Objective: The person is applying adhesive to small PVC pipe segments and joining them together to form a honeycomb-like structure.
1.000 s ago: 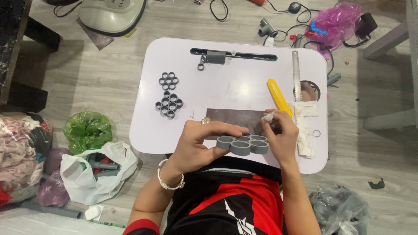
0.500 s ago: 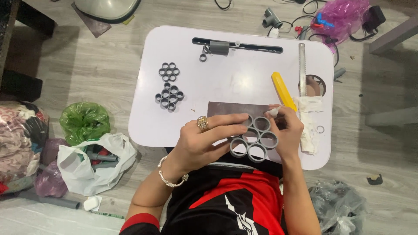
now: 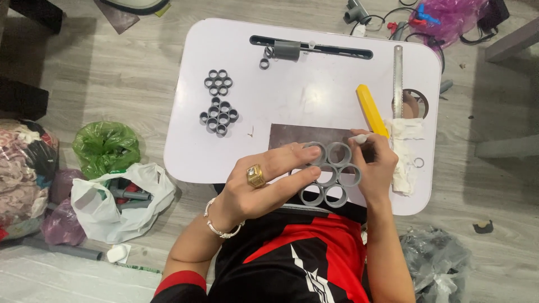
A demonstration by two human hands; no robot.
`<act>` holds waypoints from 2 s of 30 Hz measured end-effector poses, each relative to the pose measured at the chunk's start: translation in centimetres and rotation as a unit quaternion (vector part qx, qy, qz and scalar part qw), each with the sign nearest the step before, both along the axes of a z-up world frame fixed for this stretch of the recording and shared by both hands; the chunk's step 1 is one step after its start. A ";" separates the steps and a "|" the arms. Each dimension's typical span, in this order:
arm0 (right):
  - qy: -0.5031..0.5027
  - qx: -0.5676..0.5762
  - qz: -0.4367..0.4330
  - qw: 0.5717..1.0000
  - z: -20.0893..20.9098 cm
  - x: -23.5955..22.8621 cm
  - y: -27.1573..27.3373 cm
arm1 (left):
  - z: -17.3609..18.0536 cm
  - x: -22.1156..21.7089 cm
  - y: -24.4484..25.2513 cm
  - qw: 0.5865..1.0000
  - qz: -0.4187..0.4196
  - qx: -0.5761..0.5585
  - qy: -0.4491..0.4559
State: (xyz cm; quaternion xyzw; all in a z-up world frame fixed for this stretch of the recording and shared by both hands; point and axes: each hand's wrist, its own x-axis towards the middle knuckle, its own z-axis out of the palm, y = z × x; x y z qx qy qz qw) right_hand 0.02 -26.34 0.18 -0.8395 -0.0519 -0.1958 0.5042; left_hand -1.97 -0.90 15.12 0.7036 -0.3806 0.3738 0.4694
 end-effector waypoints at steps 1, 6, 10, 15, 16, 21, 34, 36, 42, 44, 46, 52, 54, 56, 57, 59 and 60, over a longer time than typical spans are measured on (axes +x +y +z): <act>0.001 0.000 0.001 1.000 -0.2 0.1 -0.1 | -0.1 0.0 0.0 1.000 0.001 0.000 0.001; 0.000 -0.007 -0.003 1.000 0.1 0.0 0.1 | -0.2 0.1 0.0 1.000 0.010 -0.001 -0.014; 0.009 -0.002 0.003 1.000 0.3 -0.2 0.1 | -0.4 0.2 0.0 1.000 0.021 -0.002 -0.021; 0.009 -0.002 0.000 1.000 -0.3 -0.1 -0.1 | -1.0 0.1 0.2 0.998 0.038 0.014 -0.056; 0.008 -0.002 0.000 1.000 -0.2 -0.1 -0.1 | -0.8 0.1 0.1 0.998 0.037 0.014 -0.056; 0.006 -0.011 0.009 1.000 -0.1 0.0 -0.1 | -0.3 0.6 -0.1 0.998 0.041 0.007 -0.051; -0.001 -0.007 0.014 1.000 -0.2 0.0 0.1 | -0.8 0.2 0.1 0.999 0.003 -0.015 -0.051; -0.008 -0.014 0.016 1.000 -0.1 0.1 0.1 | -1.0 0.2 0.1 0.998 -0.005 -0.021 -0.052; 0.009 -0.007 0.014 1.000 0.0 0.0 0.2 | -0.8 0.2 -0.1 0.999 -0.001 -0.020 -0.043; 0.012 -0.003 0.017 1.000 0.2 -0.1 0.4 | -0.8 0.3 -0.1 0.999 -0.001 -0.021 -0.042; 0.016 0.001 0.019 1.000 0.2 -0.1 0.5 | -0.8 0.4 -0.1 0.999 0.000 -0.022 -0.040; 0.017 0.002 0.017 1.000 0.1 -0.2 0.4 | -0.7 0.1 0.0 0.999 -0.012 -0.031 -0.034; 0.013 0.007 0.013 1.000 0.3 -0.2 0.3 | -0.7 0.0 0.0 0.999 -0.014 -0.029 -0.040; 0.005 0.020 0.019 1.000 0.5 -0.3 0.4 | -0.6 -0.1 0.1 0.999 -0.017 -0.028 -0.042; -0.004 0.032 0.025 0.999 0.5 -0.3 0.4 | -0.5 -0.1 0.2 0.999 -0.020 -0.026 -0.043; -0.008 0.034 0.026 0.999 0.7 -0.4 0.5 | -0.5 -0.1 0.2 0.999 -0.024 -0.028 -0.038; -0.013 0.035 0.027 0.999 0.9 -0.4 0.5 | -0.6 -0.1 0.2 0.999 -0.028 -0.030 -0.034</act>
